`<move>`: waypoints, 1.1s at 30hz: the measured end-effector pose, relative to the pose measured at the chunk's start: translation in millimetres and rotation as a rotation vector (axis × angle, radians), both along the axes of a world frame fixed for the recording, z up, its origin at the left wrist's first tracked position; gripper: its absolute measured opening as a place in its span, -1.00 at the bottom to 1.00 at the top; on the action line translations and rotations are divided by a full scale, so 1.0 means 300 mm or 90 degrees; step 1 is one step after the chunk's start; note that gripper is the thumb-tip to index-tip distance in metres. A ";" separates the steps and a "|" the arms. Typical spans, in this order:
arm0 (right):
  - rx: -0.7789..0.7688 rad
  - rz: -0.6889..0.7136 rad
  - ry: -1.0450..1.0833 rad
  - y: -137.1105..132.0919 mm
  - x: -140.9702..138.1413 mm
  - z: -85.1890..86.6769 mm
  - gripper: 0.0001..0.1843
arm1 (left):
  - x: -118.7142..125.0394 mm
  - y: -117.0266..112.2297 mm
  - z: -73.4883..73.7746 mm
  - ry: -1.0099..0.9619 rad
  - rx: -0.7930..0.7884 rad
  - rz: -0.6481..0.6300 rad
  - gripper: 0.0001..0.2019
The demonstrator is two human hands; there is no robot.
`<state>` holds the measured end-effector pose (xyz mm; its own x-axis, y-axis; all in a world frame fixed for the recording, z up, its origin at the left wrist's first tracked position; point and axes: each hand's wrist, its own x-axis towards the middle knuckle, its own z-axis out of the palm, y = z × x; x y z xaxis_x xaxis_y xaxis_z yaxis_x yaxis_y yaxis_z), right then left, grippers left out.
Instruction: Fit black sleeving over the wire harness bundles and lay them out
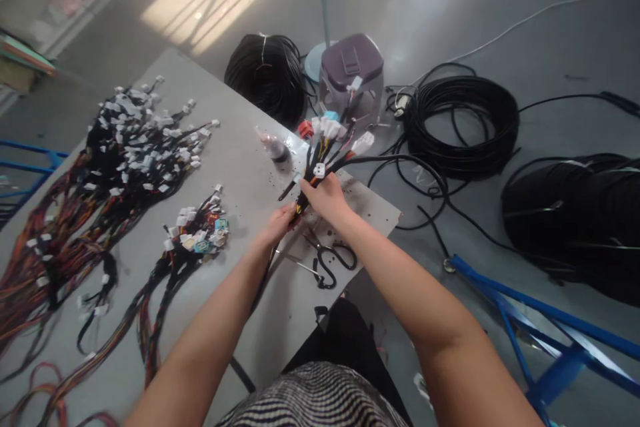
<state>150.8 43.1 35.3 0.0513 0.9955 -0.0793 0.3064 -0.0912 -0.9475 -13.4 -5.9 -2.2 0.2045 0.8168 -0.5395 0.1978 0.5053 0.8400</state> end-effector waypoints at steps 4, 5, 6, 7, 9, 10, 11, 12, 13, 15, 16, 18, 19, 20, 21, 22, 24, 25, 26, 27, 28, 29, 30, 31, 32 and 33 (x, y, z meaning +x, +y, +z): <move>-0.044 -0.080 -0.111 -0.183 0.102 0.035 -0.57 | -0.009 -0.026 -0.011 0.023 0.031 0.000 -0.30; -0.071 -0.082 -0.164 -0.255 0.114 0.023 -0.60 | -0.015 -0.033 -0.010 0.026 0.036 0.002 -0.31; -0.096 -0.055 -0.224 -0.331 0.118 0.001 -0.65 | -0.019 -0.039 -0.007 0.024 0.035 0.005 -0.32; -0.115 -0.003 -0.286 -0.406 0.113 -0.028 -0.69 | -0.022 -0.042 -0.004 0.017 0.029 0.005 -0.33; -0.121 0.114 -0.403 -0.531 0.090 -0.096 -0.70 | -0.019 -0.041 0.005 -0.001 0.004 -0.002 -0.35; -0.109 0.154 -0.449 -0.576 0.077 -0.127 -0.65 | -0.014 -0.038 0.010 -0.004 -0.005 -0.005 -0.35; -0.096 0.176 -0.484 -0.606 0.069 -0.152 -0.58 | -0.007 -0.034 0.014 0.001 -0.007 -0.004 -0.35; -0.088 0.186 -0.508 -0.623 0.066 -0.169 -0.53 | 0.001 -0.030 0.018 0.009 -0.004 0.001 -0.35; -0.086 0.191 -0.523 -0.629 0.071 -0.180 -0.52 | 0.008 -0.027 0.020 0.018 0.002 0.012 -0.34; -0.095 0.200 -0.541 -0.621 0.098 -0.182 -0.58 | 0.021 -0.024 0.021 0.026 0.010 0.041 -0.35; -0.104 0.200 -0.554 -0.615 0.118 -0.177 -0.62 | 0.025 -0.024 0.020 0.025 0.008 0.055 -0.36; -0.123 0.190 -0.590 -0.610 0.157 -0.163 -0.70 | 0.030 -0.025 0.013 0.025 0.003 0.065 -0.37; -0.134 0.179 -0.608 -0.613 0.174 -0.156 -0.70 | 0.032 -0.026 0.009 0.029 0.004 0.063 -0.37; -0.147 0.165 -0.624 -0.620 0.187 -0.151 -0.68 | 0.033 -0.027 0.005 0.033 0.009 0.058 -0.38; -0.162 0.151 -0.634 -0.629 0.198 -0.147 -0.65 | 0.034 -0.028 0.002 0.036 0.015 0.054 -0.38; -0.182 0.136 -0.639 -0.638 0.205 -0.142 -0.61 | 0.035 -0.029 -0.001 0.038 0.022 0.050 -0.38; -0.256 0.124 -0.614 -0.648 0.217 -0.131 -0.57 | 0.032 -0.032 -0.003 0.053 0.035 0.052 -0.38; -0.310 0.138 -0.569 -0.646 0.221 -0.124 -0.57 | 0.029 -0.035 -0.003 0.063 0.038 0.053 -0.38; -0.374 0.168 -0.488 -0.640 0.224 -0.114 -0.54 | 0.023 -0.039 -0.002 0.072 0.036 0.054 -0.38; -0.445 0.208 -0.368 -0.629 0.226 -0.104 -0.47 | 0.016 -0.045 -0.001 0.079 0.028 0.056 -0.38; -0.511 0.252 -0.218 -0.615 0.224 -0.093 -0.38 | 0.008 -0.051 0.001 0.081 0.015 0.059 -0.37; -0.560 0.291 -0.061 -0.598 0.220 -0.084 -0.29 | -0.001 -0.057 0.002 0.074 -0.002 0.063 -0.36; -0.588 0.320 0.080 -0.579 0.211 -0.075 -0.21 | -0.009 -0.062 0.002 0.059 -0.021 0.067 -0.35; -0.599 0.334 0.186 -0.560 0.199 -0.069 -0.15 | -0.015 -0.067 0.001 0.034 -0.040 0.073 -0.33; -0.596 0.339 0.253 -0.539 0.184 -0.064 -0.11 | -0.021 -0.070 -0.001 -0.001 -0.056 0.079 -0.31; -0.585 0.336 0.284 -0.518 0.168 -0.062 -0.09 | -0.024 -0.072 -0.004 -0.043 -0.069 0.083 -0.30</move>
